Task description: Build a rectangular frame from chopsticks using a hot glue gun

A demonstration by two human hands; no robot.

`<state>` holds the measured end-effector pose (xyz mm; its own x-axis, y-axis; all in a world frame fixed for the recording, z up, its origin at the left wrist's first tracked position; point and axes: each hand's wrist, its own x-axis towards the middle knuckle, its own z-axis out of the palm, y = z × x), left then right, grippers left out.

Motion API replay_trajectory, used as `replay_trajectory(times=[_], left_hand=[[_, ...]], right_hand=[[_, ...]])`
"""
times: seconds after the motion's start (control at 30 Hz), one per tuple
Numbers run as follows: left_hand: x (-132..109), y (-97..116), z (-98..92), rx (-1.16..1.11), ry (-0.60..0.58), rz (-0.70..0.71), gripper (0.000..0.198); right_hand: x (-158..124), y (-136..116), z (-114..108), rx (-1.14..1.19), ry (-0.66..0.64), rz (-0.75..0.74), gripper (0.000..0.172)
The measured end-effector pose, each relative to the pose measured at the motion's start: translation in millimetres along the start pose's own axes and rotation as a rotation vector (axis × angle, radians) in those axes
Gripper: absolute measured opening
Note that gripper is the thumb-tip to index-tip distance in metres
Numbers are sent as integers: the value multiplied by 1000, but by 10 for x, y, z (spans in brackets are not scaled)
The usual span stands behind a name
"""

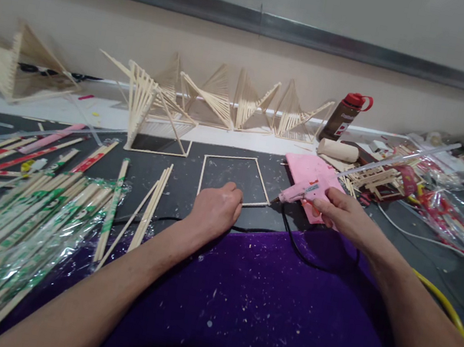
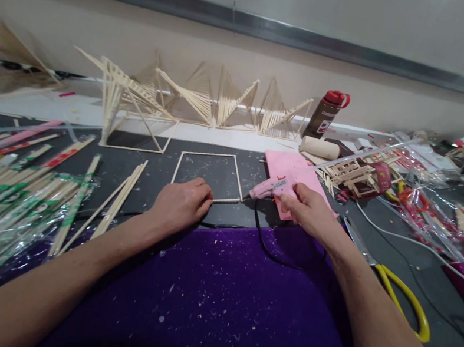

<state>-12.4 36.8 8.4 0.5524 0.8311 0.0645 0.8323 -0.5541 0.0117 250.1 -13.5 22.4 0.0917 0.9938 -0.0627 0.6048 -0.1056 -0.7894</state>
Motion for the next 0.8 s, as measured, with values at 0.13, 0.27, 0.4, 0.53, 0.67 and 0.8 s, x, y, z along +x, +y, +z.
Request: replay_trajectory(times=[0.13,0.27,0.4,0.53,0.67,0.8], left_hand=[[4,-2,3,7,1,1,28],[3,2,9,7,9,7,28],[1,4,6,3,3,5,28],[-2,1,3,0,-8,3,28],[-4,2,2,-1,2,0,28],[-6,4,10,4,10,6,27]], right_hand=[[-5,-12,10,43,-18,-10,36],[-33,-69,27,45,-24,-13,34],[-25,-63,22,1,0,-18,33],[-14,-39,14,15,-2,-30,34],[-28,-59,21,43,-25,-33,34],[-25,-44,23,39,-28,-27,33]])
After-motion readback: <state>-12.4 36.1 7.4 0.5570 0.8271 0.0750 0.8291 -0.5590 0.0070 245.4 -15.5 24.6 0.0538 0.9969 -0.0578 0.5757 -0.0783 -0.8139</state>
